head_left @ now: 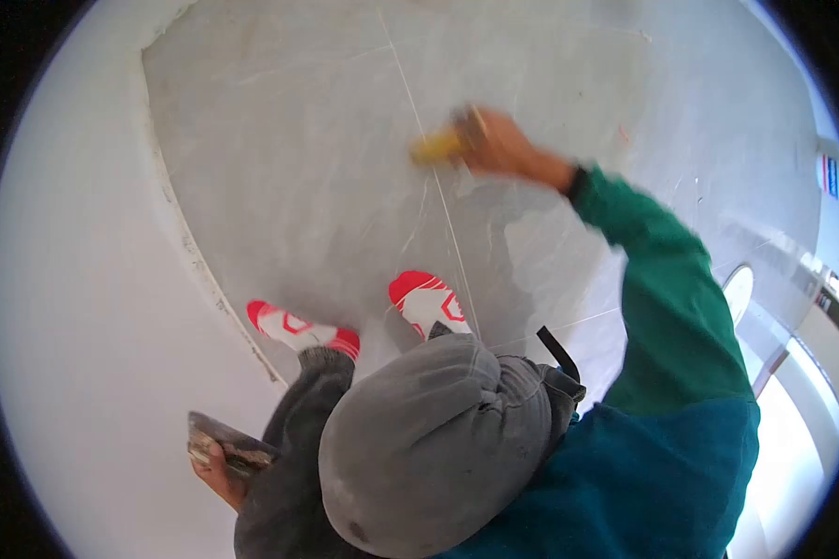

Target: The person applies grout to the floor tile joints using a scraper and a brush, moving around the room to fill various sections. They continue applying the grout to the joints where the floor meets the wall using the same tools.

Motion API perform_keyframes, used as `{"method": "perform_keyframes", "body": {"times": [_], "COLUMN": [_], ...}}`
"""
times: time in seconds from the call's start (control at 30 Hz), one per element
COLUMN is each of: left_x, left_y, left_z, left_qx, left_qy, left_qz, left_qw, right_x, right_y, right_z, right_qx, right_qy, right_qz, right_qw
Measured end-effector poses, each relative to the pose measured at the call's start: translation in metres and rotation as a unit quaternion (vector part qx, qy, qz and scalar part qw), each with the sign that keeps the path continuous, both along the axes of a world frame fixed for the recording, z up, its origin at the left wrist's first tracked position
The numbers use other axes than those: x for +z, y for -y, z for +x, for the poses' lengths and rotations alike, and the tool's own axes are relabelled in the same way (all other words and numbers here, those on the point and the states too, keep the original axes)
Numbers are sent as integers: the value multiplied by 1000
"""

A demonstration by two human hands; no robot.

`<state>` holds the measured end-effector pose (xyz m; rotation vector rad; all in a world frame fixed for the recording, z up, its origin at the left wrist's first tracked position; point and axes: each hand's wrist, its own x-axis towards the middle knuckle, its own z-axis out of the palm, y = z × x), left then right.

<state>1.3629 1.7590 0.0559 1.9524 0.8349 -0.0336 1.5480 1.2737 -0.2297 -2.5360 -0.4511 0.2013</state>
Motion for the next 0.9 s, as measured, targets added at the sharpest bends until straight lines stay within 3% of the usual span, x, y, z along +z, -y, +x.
{"method": "perform_keyframes", "body": {"times": [0.07, 0.17, 0.23, 0.27, 0.33, 0.37, 0.4, 0.47, 0.5, 0.53, 0.57, 0.63, 0.67, 0.73, 0.77, 0.8, 0.83, 0.87, 0.9], "left_x": [11, 12, 8, 11, 12, 12, 11, 8, 4, 3, -1, -22, -35, -77, -106, -130, -145, -161, -182], "left_y": [27, 52, 42, 78, 90, 91, 94, 105, 109, 114, 118, 116, 110, 99, 85, 72, 67, 68, 64], "left_z": [35, 67, 82, 93, 111, 119, 128, 142, 155, 161, 169, 188, 195, 203, 204, 201, 193, 186, 179], "left_qx": [-21, -117, -204, -207, -236, -271, -270, -286, -288, -323, -357, -400, -431, -392, -404, -416, -397, -379, -383], "left_qy": [87, 132, 74, 82, 55, 31, 36, -12, -26, -37, -40, -35, -39, -4, 0, 3, 6, 8, 47], "left_qz": [-7, 62, 54, 41, 8, -6, -3, -28, -26, -52, -79, -73, -63, -85, -72, -58, -59, -63, -41], "left_qw": [996, 982, 975, 974, 970, 962, 962, 958, 957, 944, 930, 913, 899, 916, 912, 908, 916, 923, 921], "right_x": [19, 52, 54, 74, 51, 49, 34, 9, 19, 40, 31, 47, 55, 83, 78, 104, 75, 73, 84], "right_y": [-18, -23, -36, -50, -78, -86, -81, -75, -63, -45, -33, -19, -22, -47, -67, -92, -107, -115, -116], "right_z": [96, 155, 140, 96, 11, -15, -11, 8, 54, 91, 132, 186, 190, 184, 166, 127, 99, 68, 48], "right_qx": [-106, -163, -220, -208, -140, -12, -11, 7, -41, -107, -168, -180, -175, -191, -172, -173, -86, 12, 53], "right_qy": [204, 325, 191, 85, 23, -122, -117, 61, 36, 8, 141, 293, 301, 205, 209, 132, 56, 23, -38], "right_qz": [-9, -29, 3, 63, 153, 38, 39, 81, 100, 32, 26, -60, -60, -27, 10, 81, 52, 51, -34], "right_qw": [973, 931, 957, 973, 978, 992, 992, 995, 993, 994, 975, 937, 936, 960, 962, 973, 993, 998, 997]}}
